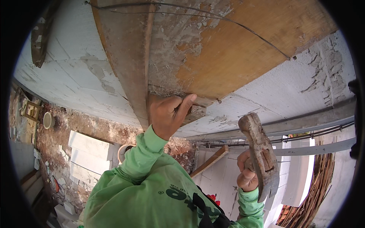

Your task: The person walks through a construction site, then uses a hammer and nails to attach wooden planks to a wall. They also use pliers to cut wire and secure the planks. Another worker is visible in the background.

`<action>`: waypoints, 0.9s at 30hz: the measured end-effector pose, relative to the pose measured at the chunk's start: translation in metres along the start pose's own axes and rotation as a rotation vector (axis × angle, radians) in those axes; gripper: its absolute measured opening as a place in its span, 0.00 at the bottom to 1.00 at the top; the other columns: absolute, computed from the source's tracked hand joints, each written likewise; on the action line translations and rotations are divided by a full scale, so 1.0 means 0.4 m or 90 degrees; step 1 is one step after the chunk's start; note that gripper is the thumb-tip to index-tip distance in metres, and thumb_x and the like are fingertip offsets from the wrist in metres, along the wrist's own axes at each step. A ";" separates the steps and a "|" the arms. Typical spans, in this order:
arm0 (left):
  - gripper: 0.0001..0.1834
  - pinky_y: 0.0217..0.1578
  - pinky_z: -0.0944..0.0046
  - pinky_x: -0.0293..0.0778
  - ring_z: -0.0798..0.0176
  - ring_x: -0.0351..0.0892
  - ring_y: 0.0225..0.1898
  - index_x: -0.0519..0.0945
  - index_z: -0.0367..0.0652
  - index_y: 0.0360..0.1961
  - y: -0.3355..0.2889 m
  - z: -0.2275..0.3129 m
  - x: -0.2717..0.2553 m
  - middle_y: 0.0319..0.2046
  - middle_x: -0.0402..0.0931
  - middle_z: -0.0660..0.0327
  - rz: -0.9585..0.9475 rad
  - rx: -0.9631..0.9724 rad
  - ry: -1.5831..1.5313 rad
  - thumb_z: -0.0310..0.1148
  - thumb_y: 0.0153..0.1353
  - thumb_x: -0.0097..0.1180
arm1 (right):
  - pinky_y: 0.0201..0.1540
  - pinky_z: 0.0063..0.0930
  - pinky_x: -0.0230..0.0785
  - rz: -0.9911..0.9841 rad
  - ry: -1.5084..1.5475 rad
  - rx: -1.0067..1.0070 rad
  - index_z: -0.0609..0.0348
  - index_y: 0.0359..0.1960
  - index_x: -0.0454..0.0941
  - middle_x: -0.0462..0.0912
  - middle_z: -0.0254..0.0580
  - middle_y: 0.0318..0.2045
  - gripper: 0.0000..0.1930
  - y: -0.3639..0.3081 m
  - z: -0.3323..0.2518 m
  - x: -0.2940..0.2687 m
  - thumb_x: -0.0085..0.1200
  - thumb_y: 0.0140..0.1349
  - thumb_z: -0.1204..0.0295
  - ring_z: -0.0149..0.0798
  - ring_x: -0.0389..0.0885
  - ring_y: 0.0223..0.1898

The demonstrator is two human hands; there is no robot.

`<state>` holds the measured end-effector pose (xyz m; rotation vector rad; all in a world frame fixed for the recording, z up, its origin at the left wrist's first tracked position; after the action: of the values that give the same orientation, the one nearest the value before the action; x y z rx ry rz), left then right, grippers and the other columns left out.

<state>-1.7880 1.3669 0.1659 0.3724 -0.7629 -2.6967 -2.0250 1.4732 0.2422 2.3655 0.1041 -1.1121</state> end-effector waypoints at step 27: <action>0.23 0.15 0.66 0.59 0.69 0.65 0.11 0.71 0.35 0.12 0.005 -0.003 0.000 0.08 0.67 0.59 0.002 0.042 0.004 0.32 0.62 0.64 | 0.19 0.19 0.50 -0.073 0.094 0.174 0.64 0.36 0.71 0.66 0.30 0.17 0.25 0.001 0.026 0.032 0.45 0.71 0.49 0.25 0.58 0.17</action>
<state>-1.7871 1.3648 0.1659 0.3937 -0.8524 -2.6711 -2.0238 1.4659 0.2275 2.7159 0.1502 -1.0595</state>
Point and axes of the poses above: each hand's wrist, its own y-axis towards the middle knuckle, its own x-axis out of the palm, z = x × y, the point moved 5 cm from there along y, towards the middle knuckle
